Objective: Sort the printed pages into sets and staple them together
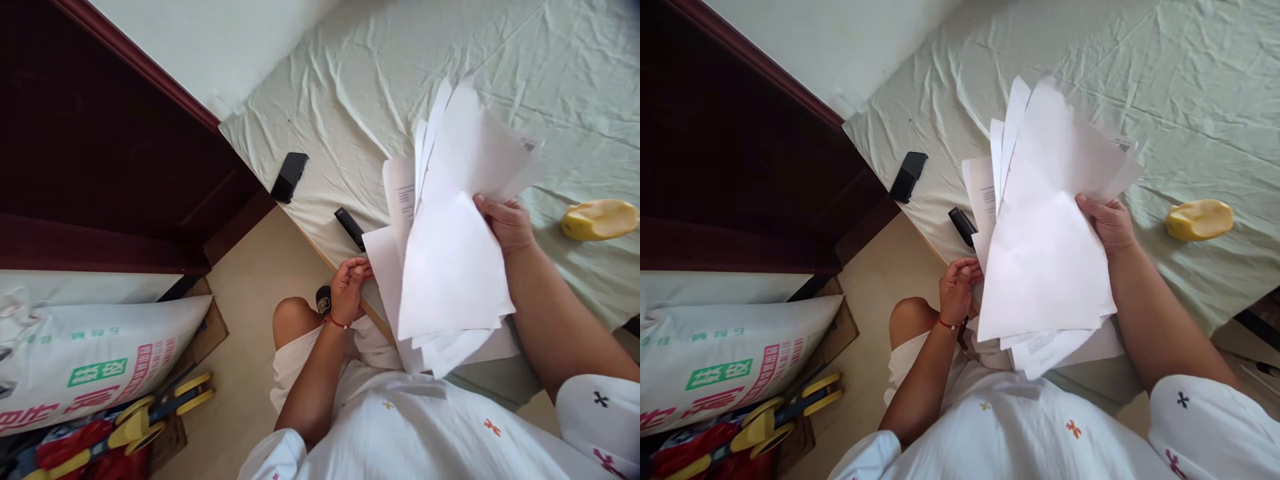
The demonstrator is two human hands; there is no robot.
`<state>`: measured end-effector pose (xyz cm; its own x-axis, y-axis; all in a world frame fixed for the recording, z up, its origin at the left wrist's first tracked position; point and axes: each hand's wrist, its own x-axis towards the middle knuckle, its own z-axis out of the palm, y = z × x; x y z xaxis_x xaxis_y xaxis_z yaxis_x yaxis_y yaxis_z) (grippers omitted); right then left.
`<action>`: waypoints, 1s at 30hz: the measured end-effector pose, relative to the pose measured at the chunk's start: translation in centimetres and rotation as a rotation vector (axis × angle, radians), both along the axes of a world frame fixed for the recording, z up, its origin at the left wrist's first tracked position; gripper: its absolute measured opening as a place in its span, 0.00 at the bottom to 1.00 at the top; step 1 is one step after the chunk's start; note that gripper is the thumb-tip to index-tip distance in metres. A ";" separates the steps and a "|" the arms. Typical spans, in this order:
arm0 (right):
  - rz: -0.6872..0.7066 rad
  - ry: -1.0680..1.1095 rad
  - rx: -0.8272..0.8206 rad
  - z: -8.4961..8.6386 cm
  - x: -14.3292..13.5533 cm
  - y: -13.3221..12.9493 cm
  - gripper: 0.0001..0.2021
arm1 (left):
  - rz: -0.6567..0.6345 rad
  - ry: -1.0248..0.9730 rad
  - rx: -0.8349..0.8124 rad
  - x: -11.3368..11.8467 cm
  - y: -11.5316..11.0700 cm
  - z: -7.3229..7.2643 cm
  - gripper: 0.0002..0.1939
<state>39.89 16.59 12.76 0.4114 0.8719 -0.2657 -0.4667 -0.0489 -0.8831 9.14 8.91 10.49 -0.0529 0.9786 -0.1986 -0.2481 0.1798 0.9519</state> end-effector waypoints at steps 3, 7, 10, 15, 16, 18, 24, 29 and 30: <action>0.017 -0.010 0.020 -0.3 0.0 0.0 0.15 | -0.046 0.131 0.004 0.4 -0.1 0.2 0.23; 0.024 -0.063 0.039 -0.2 0.3 0.0 0.15 | -0.159 0.288 0.005 1.3 -0.4 0.9 0.21; 0.017 -0.040 0.031 -0.1 0.5 0.0 0.17 | -0.174 0.397 0.058 1.8 -0.7 1.0 0.18; 0.044 -0.050 0.058 0.0 0.2 -0.2 0.16 | -0.027 0.357 0.019 1.7 -1.1 0.5 0.19; 0.047 -0.048 0.048 0.0 0.1 -0.3 0.17 | -0.005 0.347 0.010 1.6 -1.0 0.5 0.20; 0.085 -0.054 0.002 -0.1 -0.4 -0.6 0.19 | 0.016 0.343 0.007 1.4 -0.8 0.6 0.20; 0.349 -0.202 -0.068 -0.7 -0.8 -0.8 0.21 | 0.090 0.475 0.091 0.5 -0.2 0.5 0.22; 0.372 -0.260 -0.046 -1.0 -0.5 -0.5 0.21 | 0.101 0.300 -0.048 0.4 -0.5 -0.4 0.25; 0.377 -0.267 -0.042 -1.1 -0.5 -0.5 0.21 | 0.103 0.291 -0.054 0.5 -0.5 -0.5 0.25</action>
